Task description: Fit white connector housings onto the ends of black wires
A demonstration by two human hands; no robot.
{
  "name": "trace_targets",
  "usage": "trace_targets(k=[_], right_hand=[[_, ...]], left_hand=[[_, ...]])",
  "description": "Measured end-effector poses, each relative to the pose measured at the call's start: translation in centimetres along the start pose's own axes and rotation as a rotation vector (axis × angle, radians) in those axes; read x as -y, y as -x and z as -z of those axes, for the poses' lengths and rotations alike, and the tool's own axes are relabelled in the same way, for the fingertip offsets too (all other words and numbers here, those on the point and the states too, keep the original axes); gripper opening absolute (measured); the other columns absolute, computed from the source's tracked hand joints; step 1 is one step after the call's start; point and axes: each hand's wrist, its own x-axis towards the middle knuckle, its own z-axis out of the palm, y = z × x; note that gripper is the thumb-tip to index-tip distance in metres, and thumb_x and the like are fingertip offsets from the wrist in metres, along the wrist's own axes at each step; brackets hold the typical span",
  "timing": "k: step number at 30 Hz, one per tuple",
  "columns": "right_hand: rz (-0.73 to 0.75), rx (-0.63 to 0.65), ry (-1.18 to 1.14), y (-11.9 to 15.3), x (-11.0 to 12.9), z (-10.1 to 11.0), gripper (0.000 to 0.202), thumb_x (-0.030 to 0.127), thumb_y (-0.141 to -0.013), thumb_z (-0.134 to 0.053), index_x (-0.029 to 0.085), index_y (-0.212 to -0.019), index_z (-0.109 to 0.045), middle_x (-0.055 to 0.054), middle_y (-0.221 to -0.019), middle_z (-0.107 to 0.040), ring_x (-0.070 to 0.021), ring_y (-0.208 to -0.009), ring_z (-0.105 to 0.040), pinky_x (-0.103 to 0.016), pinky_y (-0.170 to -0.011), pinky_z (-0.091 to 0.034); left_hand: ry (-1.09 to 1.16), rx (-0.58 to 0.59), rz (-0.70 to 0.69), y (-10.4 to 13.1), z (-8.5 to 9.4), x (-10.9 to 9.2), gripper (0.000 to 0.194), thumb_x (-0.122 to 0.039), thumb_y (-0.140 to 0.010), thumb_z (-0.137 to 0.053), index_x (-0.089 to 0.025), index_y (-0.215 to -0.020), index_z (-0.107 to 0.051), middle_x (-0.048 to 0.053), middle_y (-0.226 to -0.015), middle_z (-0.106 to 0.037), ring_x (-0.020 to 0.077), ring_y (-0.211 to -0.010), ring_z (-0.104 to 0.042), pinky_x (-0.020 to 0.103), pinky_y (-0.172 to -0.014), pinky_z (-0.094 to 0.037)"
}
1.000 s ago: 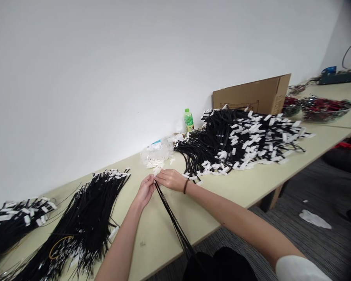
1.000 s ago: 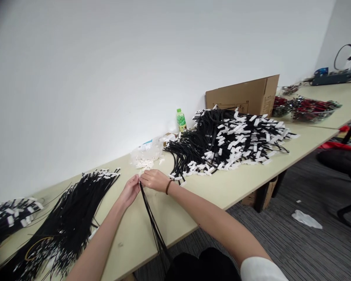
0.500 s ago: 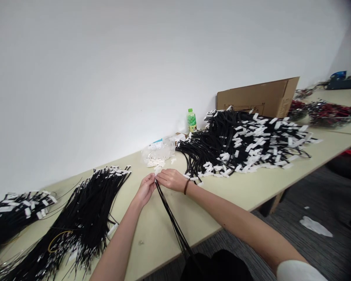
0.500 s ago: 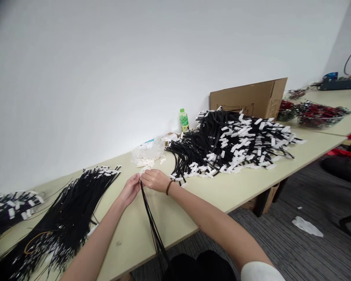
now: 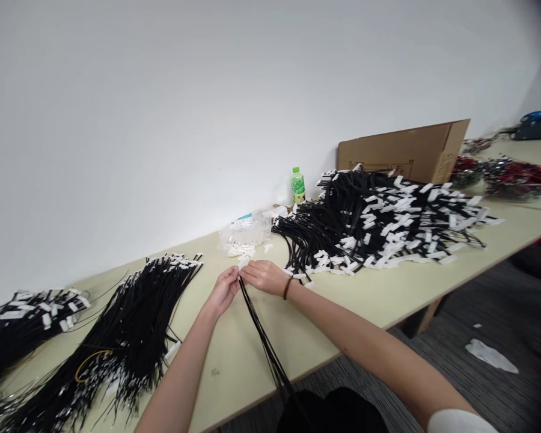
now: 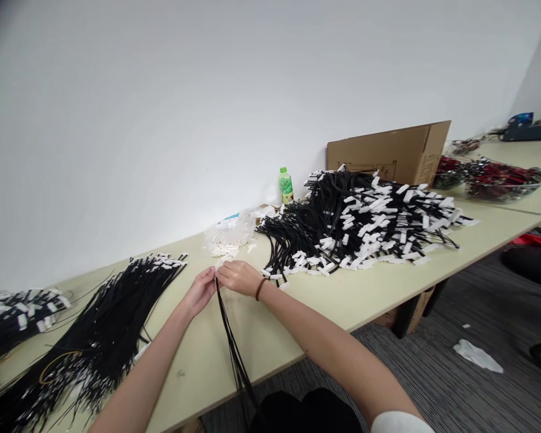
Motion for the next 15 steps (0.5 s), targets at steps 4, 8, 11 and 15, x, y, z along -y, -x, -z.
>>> trace_targets(k=[4,8,11,15], right_hand=[[0.006,0.006,0.004,0.01,0.00,0.23,0.014,0.012,-0.089,-0.042,0.010,-0.085,-0.056,-0.005,-0.076,-0.056,-0.0167,-0.071,-0.048,-0.028,-0.059,-0.037],[-0.005,0.009,0.011,-0.01,0.15,0.18,0.015,0.011,-0.088,-0.042,0.011,-0.084,-0.056,-0.005,-0.074,-0.055,-0.0168,-0.071,-0.048,-0.028,-0.058,-0.036],[-0.037,0.011,0.013,-0.04,0.40,-0.01,0.016,0.011,-0.088,-0.041,0.011,-0.082,-0.055,-0.005,-0.073,-0.054,-0.0169,-0.070,-0.048,-0.029,-0.056,-0.035],[-0.088,0.010,0.001,-0.02,0.68,-0.23,0.016,0.011,-0.087,-0.042,0.012,-0.077,-0.054,-0.004,-0.070,-0.052,-0.0165,-0.067,-0.047,-0.029,-0.055,-0.034]], left_hand=[[-0.005,0.001,-0.002,-0.05,-0.02,0.04,0.017,-0.024,-0.064,-0.072,-0.011,-0.066,-0.060,-0.001,-0.063,-0.054,0.0077,-0.059,-0.048,0.021,-0.064,-0.044],[-0.018,0.007,0.005,-0.16,0.09,0.11,0.017,-0.024,-0.065,-0.071,-0.011,-0.067,-0.060,-0.001,-0.063,-0.054,0.0077,-0.059,-0.048,0.021,-0.063,-0.044],[-0.026,0.007,0.004,-0.18,0.11,0.14,0.016,-0.024,-0.066,-0.070,-0.012,-0.067,-0.060,-0.001,-0.063,-0.054,0.0074,-0.059,-0.048,0.020,-0.062,-0.043],[-0.028,0.012,0.009,-0.13,0.05,0.13,0.015,-0.022,-0.066,-0.070,-0.012,-0.067,-0.060,-0.001,-0.063,-0.054,0.0075,-0.058,-0.049,0.019,-0.059,-0.042]])
